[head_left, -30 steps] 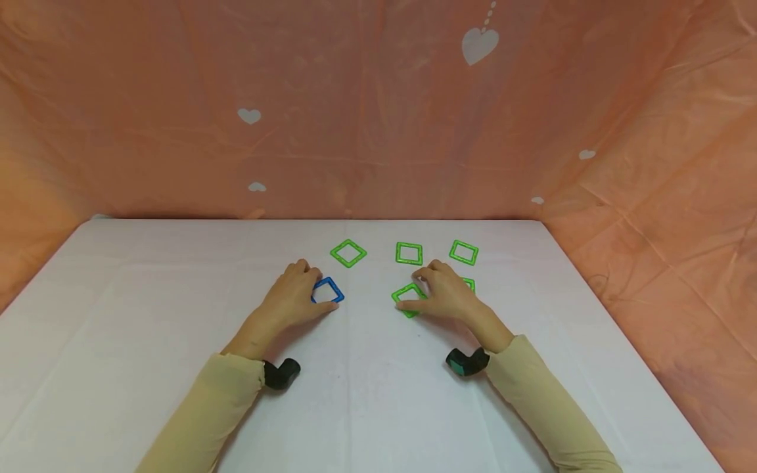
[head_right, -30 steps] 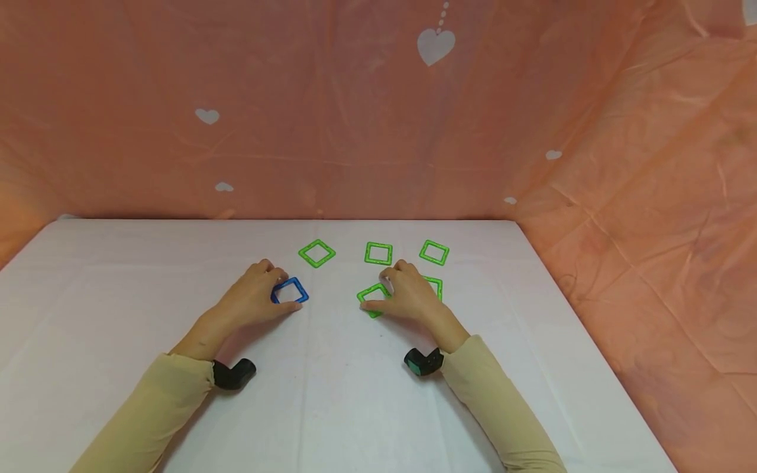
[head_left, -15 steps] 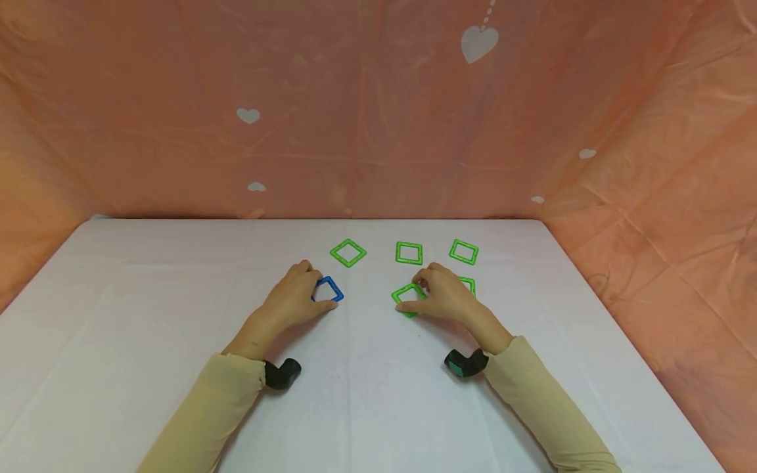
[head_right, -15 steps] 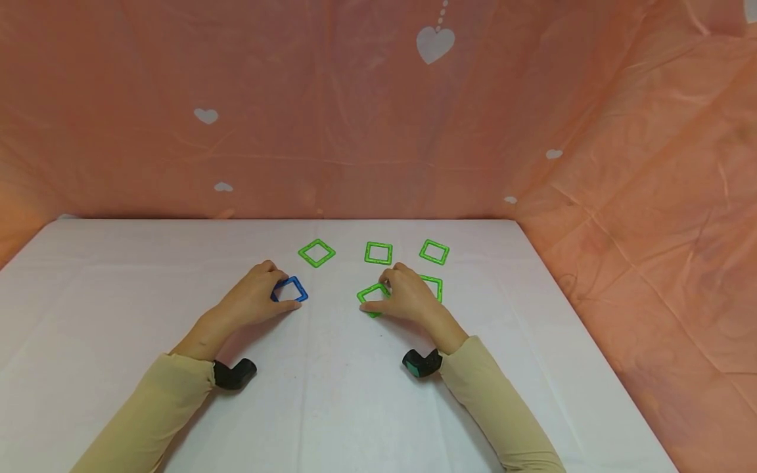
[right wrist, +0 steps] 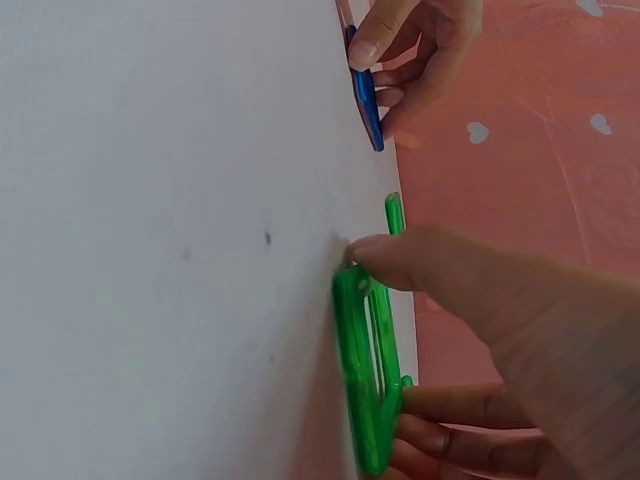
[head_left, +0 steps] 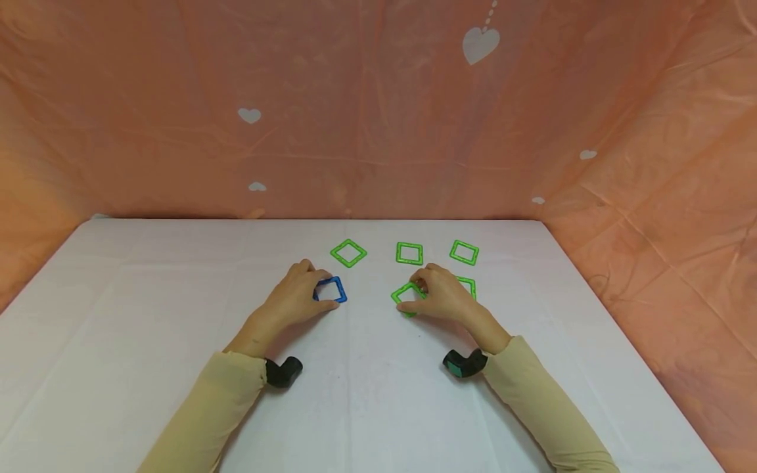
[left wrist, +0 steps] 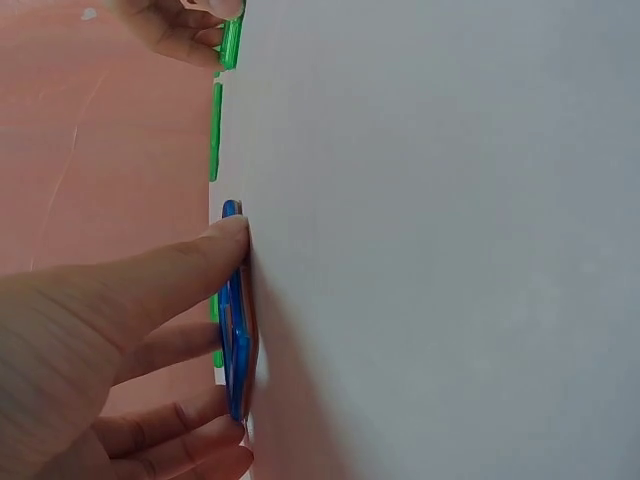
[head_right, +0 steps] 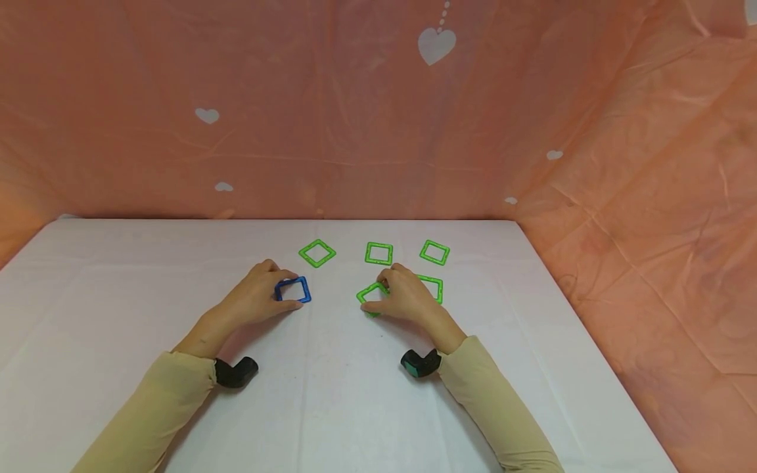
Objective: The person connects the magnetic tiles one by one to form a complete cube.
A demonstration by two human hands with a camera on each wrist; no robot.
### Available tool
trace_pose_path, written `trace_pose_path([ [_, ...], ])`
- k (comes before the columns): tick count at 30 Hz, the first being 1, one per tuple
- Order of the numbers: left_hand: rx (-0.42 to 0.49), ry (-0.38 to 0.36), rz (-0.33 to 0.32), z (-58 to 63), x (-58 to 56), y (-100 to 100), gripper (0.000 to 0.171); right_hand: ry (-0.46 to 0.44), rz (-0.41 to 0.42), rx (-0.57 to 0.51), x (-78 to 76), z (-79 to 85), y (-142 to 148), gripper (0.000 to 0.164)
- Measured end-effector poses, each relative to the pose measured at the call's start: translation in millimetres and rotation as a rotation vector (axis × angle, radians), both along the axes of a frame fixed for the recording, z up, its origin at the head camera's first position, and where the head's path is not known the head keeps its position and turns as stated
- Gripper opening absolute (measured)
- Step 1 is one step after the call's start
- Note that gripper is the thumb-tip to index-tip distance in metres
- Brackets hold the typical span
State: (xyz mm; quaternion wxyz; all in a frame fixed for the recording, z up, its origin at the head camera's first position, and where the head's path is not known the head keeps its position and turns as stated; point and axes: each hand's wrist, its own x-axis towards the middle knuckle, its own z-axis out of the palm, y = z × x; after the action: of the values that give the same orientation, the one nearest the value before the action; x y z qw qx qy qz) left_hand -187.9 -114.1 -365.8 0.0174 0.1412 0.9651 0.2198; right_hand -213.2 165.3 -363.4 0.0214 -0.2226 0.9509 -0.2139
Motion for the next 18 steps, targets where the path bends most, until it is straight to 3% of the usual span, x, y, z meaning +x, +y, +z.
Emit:
trace_pose_path([
  [10, 0.065, -0.027, -0.049, -0.7, -7.6, -0.4, 0.055, 0.066, 0.021, -0.031, -3.9, -3.5, -2.5, 0.055],
  [18, 0.122, -0.055, -0.054, -3.6, -10.1, 0.2, 0.056, 0.089, 0.025, -0.144, -8.0, -4.3, -5.2, 0.055],
])
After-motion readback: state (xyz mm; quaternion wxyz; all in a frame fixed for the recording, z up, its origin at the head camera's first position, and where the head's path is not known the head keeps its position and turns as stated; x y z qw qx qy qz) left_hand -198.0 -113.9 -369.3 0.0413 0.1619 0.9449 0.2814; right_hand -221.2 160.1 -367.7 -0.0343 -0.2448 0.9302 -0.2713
